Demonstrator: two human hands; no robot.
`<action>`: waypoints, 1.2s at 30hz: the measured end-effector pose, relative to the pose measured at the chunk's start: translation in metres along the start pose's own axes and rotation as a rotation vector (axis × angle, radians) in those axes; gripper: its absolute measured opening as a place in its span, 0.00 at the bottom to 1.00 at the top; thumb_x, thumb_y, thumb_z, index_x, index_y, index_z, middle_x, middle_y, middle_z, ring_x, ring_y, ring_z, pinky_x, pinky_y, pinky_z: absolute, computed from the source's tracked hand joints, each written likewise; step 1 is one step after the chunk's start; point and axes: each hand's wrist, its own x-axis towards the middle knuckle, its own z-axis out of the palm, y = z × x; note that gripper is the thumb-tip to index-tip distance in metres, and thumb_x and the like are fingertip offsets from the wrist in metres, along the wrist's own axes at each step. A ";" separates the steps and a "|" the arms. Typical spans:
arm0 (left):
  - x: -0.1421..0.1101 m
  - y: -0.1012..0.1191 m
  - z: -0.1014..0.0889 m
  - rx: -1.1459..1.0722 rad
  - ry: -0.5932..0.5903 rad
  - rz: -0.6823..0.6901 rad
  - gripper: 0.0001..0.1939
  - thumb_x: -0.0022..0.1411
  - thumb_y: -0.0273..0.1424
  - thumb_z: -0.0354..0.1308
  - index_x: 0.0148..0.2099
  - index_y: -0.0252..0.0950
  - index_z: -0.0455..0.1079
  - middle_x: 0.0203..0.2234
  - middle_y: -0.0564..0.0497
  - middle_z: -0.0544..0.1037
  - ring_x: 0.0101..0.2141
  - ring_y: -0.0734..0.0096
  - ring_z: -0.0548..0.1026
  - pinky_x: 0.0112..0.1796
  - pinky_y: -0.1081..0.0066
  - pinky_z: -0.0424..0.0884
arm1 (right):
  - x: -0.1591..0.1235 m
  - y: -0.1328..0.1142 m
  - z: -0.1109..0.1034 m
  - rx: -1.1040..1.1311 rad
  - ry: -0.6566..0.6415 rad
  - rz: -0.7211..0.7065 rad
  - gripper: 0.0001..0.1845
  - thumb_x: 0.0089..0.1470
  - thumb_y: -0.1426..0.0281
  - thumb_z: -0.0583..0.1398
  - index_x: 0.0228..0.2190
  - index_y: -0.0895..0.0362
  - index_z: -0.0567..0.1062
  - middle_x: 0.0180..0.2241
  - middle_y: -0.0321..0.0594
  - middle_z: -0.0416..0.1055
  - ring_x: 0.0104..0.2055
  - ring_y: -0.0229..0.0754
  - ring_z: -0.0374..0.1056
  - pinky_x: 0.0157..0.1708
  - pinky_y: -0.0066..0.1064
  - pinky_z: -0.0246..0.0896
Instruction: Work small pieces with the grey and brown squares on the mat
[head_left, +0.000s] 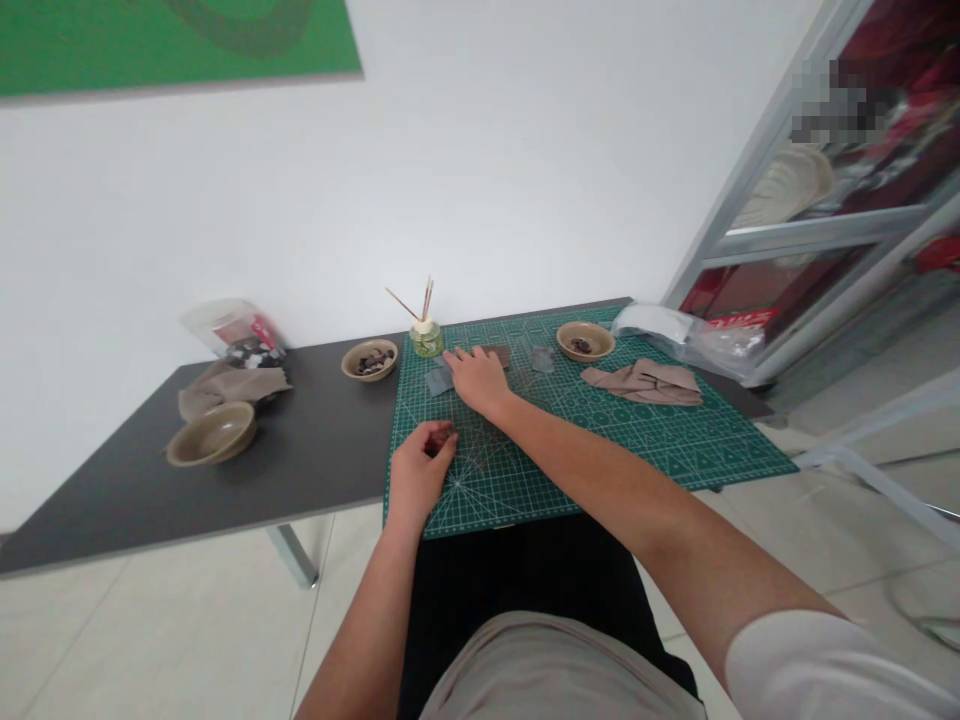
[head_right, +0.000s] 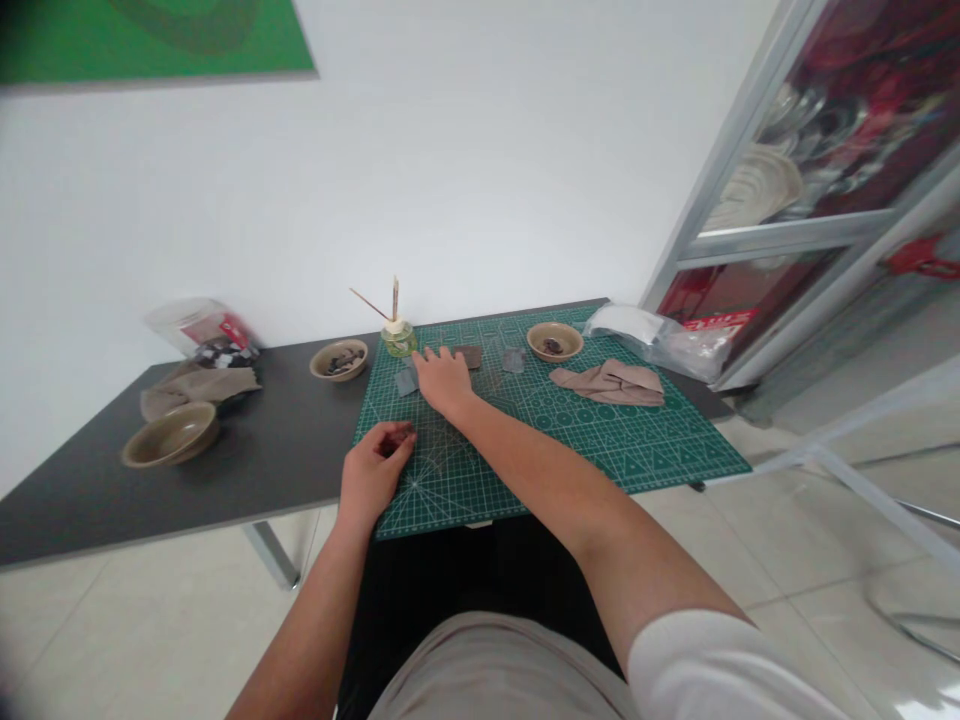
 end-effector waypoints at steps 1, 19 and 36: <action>0.000 0.000 0.000 0.003 -0.010 0.006 0.11 0.59 0.38 0.59 0.42 0.39 0.75 0.27 0.54 0.78 0.28 0.70 0.74 0.34 0.69 0.71 | 0.002 0.000 0.006 -0.034 -0.049 0.034 0.28 0.63 0.74 0.44 0.61 0.59 0.66 0.61 0.53 0.65 0.59 0.59 0.59 0.54 0.54 0.57; 0.000 -0.002 -0.001 -0.086 0.050 -0.012 0.11 0.58 0.37 0.60 0.42 0.39 0.75 0.29 0.54 0.78 0.29 0.70 0.74 0.36 0.70 0.70 | 0.017 -0.026 0.018 -0.022 -0.188 -0.168 0.23 0.63 0.58 0.55 0.53 0.58 0.72 0.54 0.54 0.72 0.58 0.56 0.63 0.59 0.52 0.48; 0.001 -0.004 -0.003 -0.266 0.128 -0.037 0.13 0.55 0.38 0.64 0.41 0.37 0.75 0.26 0.54 0.75 0.28 0.72 0.71 0.34 0.71 0.69 | 0.059 -0.065 0.004 0.128 -0.282 0.094 0.18 0.60 0.81 0.53 0.48 0.67 0.78 0.45 0.65 0.76 0.50 0.53 0.75 0.46 0.38 0.71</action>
